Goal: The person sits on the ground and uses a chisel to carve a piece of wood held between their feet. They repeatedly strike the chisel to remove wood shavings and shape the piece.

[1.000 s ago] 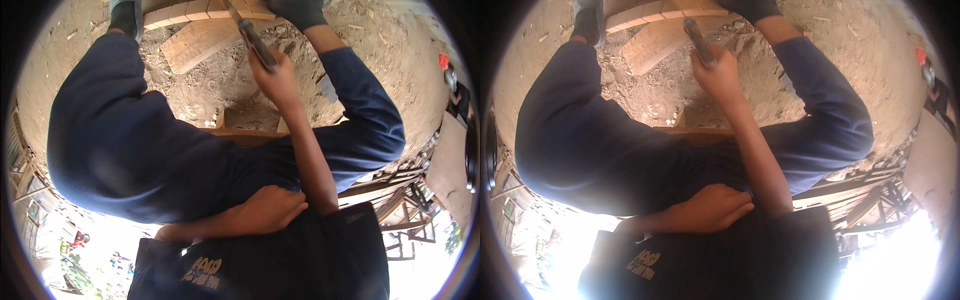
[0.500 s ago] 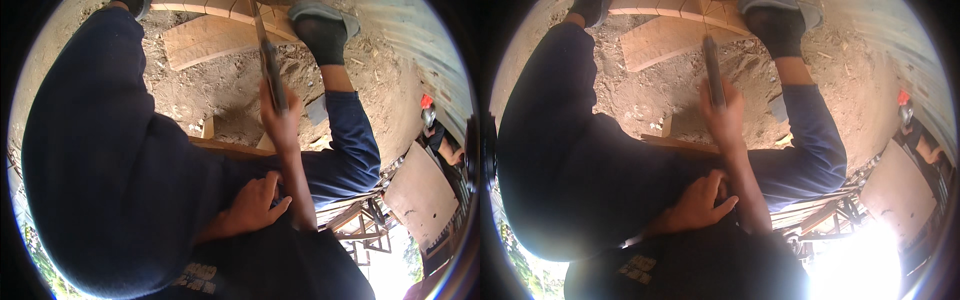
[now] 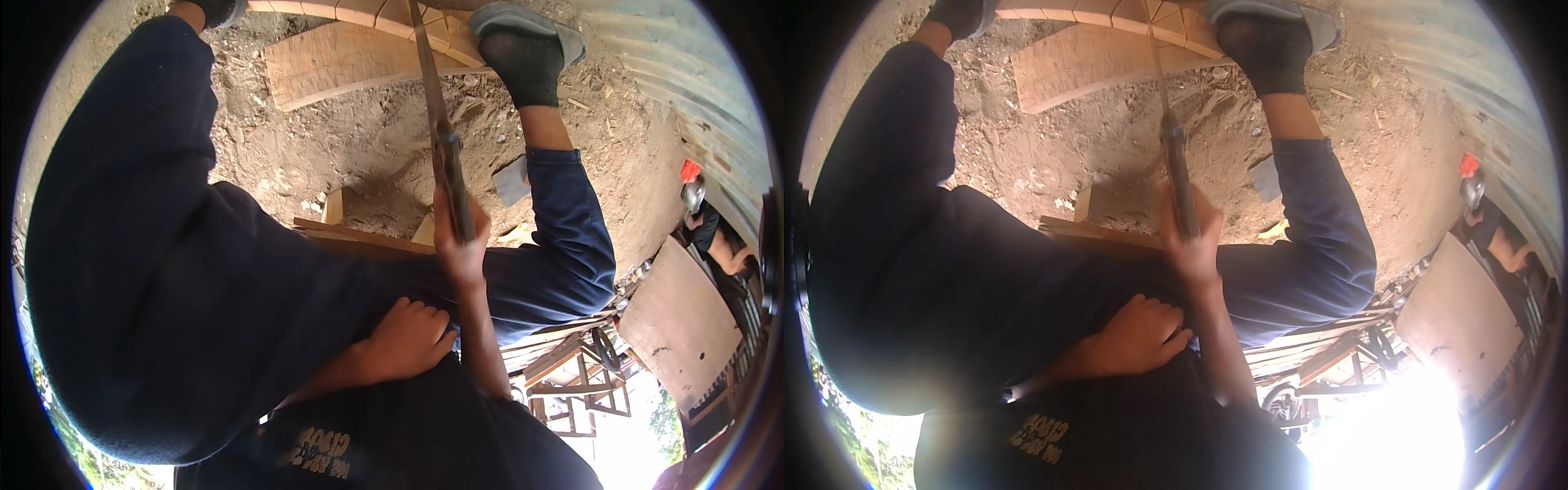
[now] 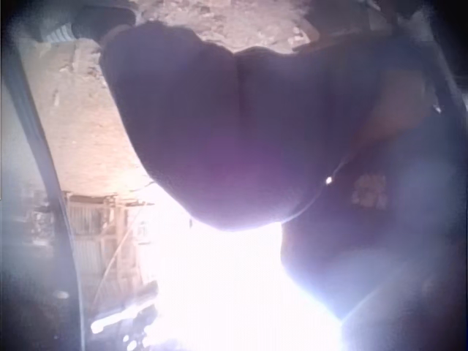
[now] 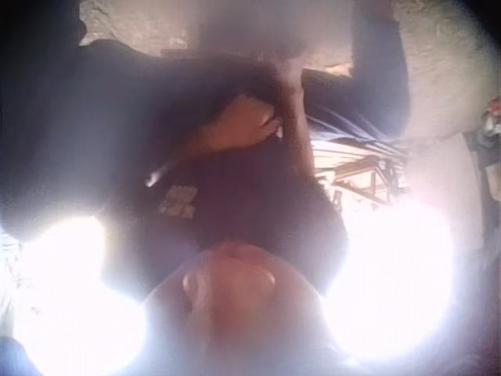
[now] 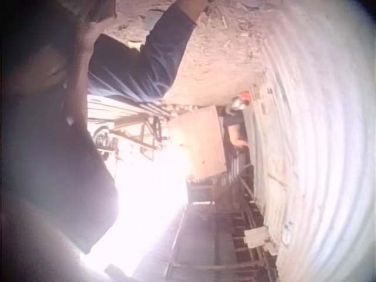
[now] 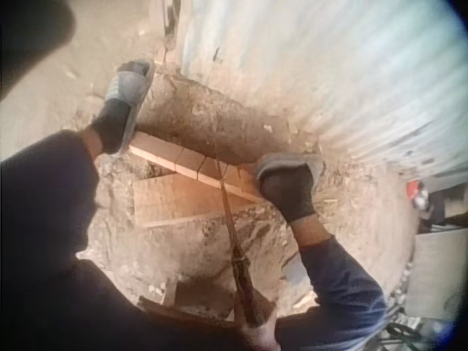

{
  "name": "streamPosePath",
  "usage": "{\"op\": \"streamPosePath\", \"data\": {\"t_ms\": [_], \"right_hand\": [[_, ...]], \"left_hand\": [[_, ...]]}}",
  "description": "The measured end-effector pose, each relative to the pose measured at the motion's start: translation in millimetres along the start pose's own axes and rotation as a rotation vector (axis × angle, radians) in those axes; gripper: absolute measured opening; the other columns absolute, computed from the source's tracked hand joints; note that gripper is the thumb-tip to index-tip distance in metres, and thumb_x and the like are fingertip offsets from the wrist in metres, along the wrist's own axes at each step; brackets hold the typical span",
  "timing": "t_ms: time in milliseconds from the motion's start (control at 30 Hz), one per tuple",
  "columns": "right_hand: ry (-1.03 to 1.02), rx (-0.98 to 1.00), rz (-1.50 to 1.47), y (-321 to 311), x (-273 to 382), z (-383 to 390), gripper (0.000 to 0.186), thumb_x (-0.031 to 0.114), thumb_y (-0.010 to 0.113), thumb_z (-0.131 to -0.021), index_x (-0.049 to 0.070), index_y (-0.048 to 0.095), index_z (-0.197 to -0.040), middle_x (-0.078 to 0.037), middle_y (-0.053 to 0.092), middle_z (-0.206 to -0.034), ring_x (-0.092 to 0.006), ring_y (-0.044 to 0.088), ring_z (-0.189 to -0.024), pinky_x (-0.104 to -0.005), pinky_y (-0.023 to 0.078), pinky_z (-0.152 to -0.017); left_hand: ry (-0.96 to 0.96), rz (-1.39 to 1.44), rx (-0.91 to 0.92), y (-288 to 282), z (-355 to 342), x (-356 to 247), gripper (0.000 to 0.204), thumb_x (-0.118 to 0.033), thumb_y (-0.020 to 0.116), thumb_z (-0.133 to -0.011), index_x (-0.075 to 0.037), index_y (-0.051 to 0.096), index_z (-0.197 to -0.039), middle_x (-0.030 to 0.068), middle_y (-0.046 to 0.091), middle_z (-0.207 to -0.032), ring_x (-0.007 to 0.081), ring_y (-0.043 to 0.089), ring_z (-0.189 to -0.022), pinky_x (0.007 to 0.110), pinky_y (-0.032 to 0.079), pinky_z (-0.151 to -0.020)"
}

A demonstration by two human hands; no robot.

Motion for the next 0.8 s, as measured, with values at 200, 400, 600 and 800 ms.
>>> {"op": "streamPosePath", "data": {"t_ms": [200, 400, 600, 800], "right_hand": [[-0.014, -0.027, -0.167, 31.2, -3.5, -61.4, 0.022, 0.012, 0.063, -0.099, 0.000, 0.062, -0.081, 0.003, 0.052, -0.065, -0.0027, 0.045, -0.060, -0.0272, 0.035, -0.049], [0.045, 0.019, -0.072, 7.0, -13.6, -16.2, 0.017, 0.008, 0.064, -0.097, -0.002, 0.063, -0.084, -0.003, 0.056, -0.067, -0.0050, 0.050, -0.063, -0.0290, 0.041, -0.053], [0.104, -0.001, -0.161, 10.9, -1.1, -30.1, 0.017, 0.009, 0.064, -0.097, -0.002, 0.064, -0.085, -0.006, 0.058, -0.065, -0.0078, 0.051, -0.061, -0.0310, 0.044, -0.055], [0.154, 0.039, -0.158, -0.4, 10.9, -32.2, 0.020, 0.014, 0.064, -0.097, -0.001, 0.063, -0.083, -0.006, 0.058, -0.065, -0.0082, 0.050, -0.060, -0.0326, 0.044, -0.054]], "left_hand": [[0.120, -0.223, 0.079, 16.0, 6.5, 0.8, 0.030, -0.031, 0.058, -0.095, -0.004, 0.068, -0.088, 0.0126, 0.068, -0.083, 0.0289, 0.063, -0.085, 0.042, 0.042, -0.082], [0.085, -0.190, 0.087, 0.9, -0.4, 3.2, 0.030, -0.031, 0.059, -0.096, -0.003, 0.067, -0.089, 0.0135, 0.067, -0.085, 0.0304, 0.062, -0.087, 0.044, 0.042, -0.082], [0.067, -0.231, 0.139, 16.1, 4.0, -0.3, 0.029, -0.030, 0.060, -0.095, -0.003, 0.066, -0.089, 0.0145, 0.067, -0.087, 0.0328, 0.062, -0.088, 0.045, 0.043, -0.083], [0.007, -0.158, 0.134, 0.3, -7.7, 1.5, 0.030, -0.030, 0.059, -0.096, -0.002, 0.066, -0.090, 0.0148, 0.066, -0.086, 0.0333, 0.062, -0.087, 0.047, 0.043, -0.081]]}}
Point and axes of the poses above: each hand's wrist, its own z-axis away from the middle knuckle, its own y-axis out of the palm, x = y × z, the point moved 2 cm from there along -z, towards the middle knuckle
